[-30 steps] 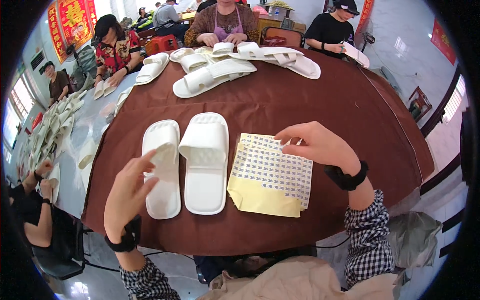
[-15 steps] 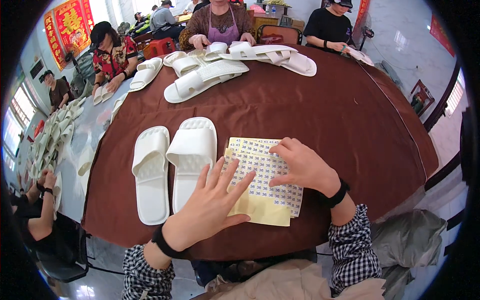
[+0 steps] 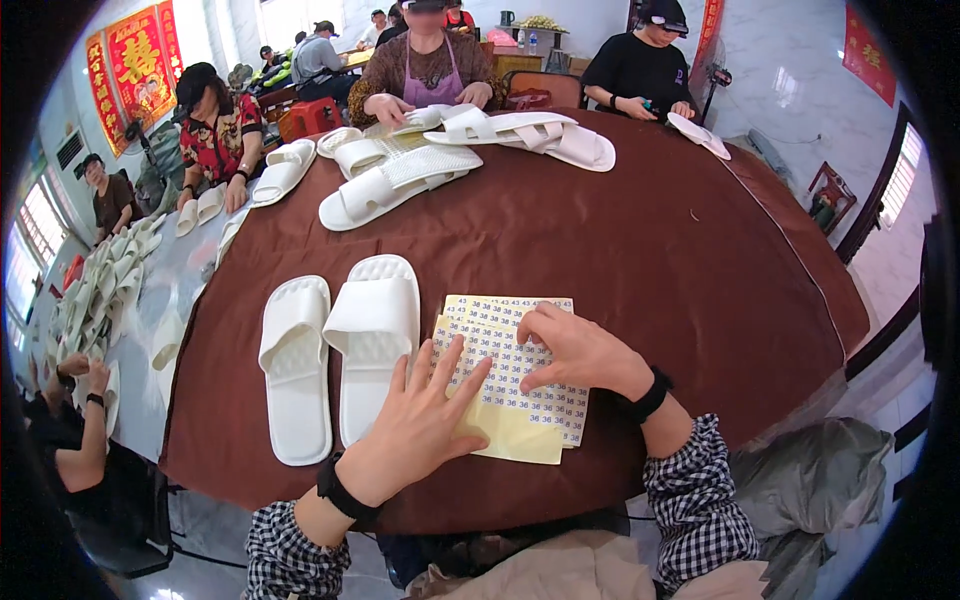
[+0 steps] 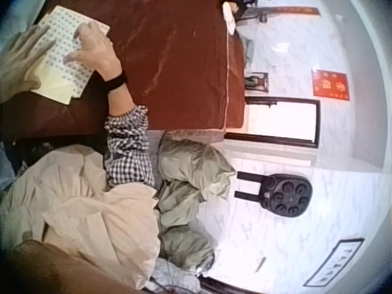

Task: Applying size labels and brand stickers to white slippers.

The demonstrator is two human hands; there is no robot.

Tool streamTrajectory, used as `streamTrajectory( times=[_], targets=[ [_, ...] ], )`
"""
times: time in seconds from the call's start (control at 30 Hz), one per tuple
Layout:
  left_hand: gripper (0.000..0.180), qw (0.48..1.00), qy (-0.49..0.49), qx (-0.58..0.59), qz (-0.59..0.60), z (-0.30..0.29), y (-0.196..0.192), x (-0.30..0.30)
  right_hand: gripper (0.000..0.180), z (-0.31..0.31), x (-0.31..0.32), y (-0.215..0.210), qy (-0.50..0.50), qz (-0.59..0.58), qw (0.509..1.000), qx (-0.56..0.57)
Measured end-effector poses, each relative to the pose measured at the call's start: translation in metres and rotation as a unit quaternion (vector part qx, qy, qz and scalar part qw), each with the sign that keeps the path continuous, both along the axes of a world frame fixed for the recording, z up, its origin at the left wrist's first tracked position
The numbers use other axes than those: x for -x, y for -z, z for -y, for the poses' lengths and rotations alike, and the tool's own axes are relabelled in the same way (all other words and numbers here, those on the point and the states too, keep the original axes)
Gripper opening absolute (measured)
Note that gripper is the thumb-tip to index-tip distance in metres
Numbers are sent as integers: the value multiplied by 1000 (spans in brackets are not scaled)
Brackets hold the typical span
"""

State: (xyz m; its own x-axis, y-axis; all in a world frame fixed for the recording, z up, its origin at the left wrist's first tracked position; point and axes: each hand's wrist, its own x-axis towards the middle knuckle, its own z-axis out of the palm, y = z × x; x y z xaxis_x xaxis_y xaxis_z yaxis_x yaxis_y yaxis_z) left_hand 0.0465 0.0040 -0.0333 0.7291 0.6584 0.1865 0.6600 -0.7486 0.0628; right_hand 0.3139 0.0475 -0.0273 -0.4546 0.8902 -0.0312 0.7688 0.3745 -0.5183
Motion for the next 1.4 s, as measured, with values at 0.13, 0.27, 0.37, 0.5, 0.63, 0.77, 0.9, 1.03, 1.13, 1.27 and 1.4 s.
streamTrajectory(
  times=[0.13,0.27,0.37,0.5,0.63,0.77,0.9,1.03,1.13,1.27,1.4],
  targets=[
    [95,1000,-7,-6,4,-1,1,-1,69,1,-2,6,-24,-35,995,-91],
    [92,997,-28,64,32,-7,-2,-3,77,-4,-5,11,-24,-37,996,-72],
    [82,990,-11,80,115,-9,-7,-3,88,-5,-4,8,-6,-35,999,-40],
    [67,957,-12,158,244,-19,-8,-1,90,-4,-4,11,-18,-63,996,-61],
    [62,950,7,125,286,-14,-31,-5,79,-7,-8,12,-40,-48,990,-128],
    [66,898,-6,104,427,-16,-36,-1,49,-10,-15,-12,8,-214,975,64],
    [74,743,-37,278,608,-17,-42,-1,27,-4,-17,-23,41,-469,879,73],
    [68,611,-68,495,614,-14,-35,-4,32,1,-12,-27,80,-532,842,33],
    [54,582,-73,566,579,-5,-28,-18,34,3,-10,-30,69,-531,844,45],
    [41,593,-113,596,530,-4,-28,-34,34,4,-15,-33,65,-512,855,48],
    [37,552,-114,580,588,-14,-17,-36,39,-3,2,-25,129,-459,861,-177]
  ],
)
